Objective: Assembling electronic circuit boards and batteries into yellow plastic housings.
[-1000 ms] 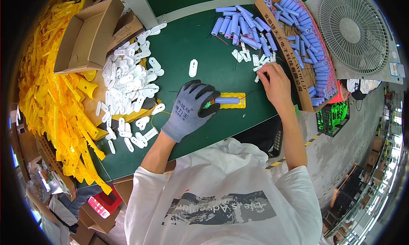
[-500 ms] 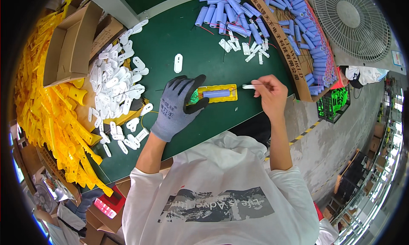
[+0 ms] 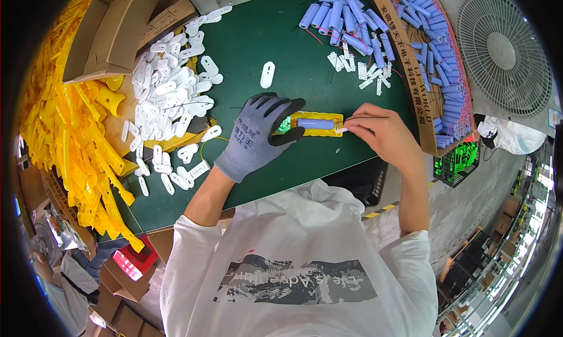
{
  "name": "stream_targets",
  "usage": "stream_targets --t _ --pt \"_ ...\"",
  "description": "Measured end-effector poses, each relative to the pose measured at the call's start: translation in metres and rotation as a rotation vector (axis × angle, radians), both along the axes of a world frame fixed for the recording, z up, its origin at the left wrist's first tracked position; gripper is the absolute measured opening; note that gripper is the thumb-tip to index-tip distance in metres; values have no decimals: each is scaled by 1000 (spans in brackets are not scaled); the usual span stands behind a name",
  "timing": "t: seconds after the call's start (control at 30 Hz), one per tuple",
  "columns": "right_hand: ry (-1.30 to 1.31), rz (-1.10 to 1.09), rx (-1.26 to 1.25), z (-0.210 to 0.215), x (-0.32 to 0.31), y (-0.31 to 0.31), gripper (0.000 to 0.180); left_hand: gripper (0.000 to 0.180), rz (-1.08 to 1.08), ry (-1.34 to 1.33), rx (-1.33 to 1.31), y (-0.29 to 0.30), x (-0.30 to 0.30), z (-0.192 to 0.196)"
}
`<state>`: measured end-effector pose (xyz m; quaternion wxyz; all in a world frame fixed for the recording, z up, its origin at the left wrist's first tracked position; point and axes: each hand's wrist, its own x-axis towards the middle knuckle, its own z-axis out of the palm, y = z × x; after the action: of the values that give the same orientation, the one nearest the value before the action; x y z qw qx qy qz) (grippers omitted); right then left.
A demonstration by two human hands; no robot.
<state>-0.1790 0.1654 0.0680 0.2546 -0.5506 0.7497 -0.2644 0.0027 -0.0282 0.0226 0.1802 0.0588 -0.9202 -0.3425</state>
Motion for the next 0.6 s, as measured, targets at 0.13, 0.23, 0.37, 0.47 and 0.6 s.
stream_targets --t 0.13,0.23,0.37,0.47,0.6 --pt "191 196 163 18 2 -20 12 45 -16 3 11 -1 -1 -2" --pt "142 239 241 18 -5 -32 11 43 -3 -1 4 -1 2 -9" --pt "18 281 255 21 -14 -37 9 42 6 0 11 0 2 -8" --pt "-54 274 316 30 -15 -41 15 41 -15 -8 31 0 0 -8" --pt "-51 306 390 26 -13 -48 21 41 -36 -36 24 1 4 -10"
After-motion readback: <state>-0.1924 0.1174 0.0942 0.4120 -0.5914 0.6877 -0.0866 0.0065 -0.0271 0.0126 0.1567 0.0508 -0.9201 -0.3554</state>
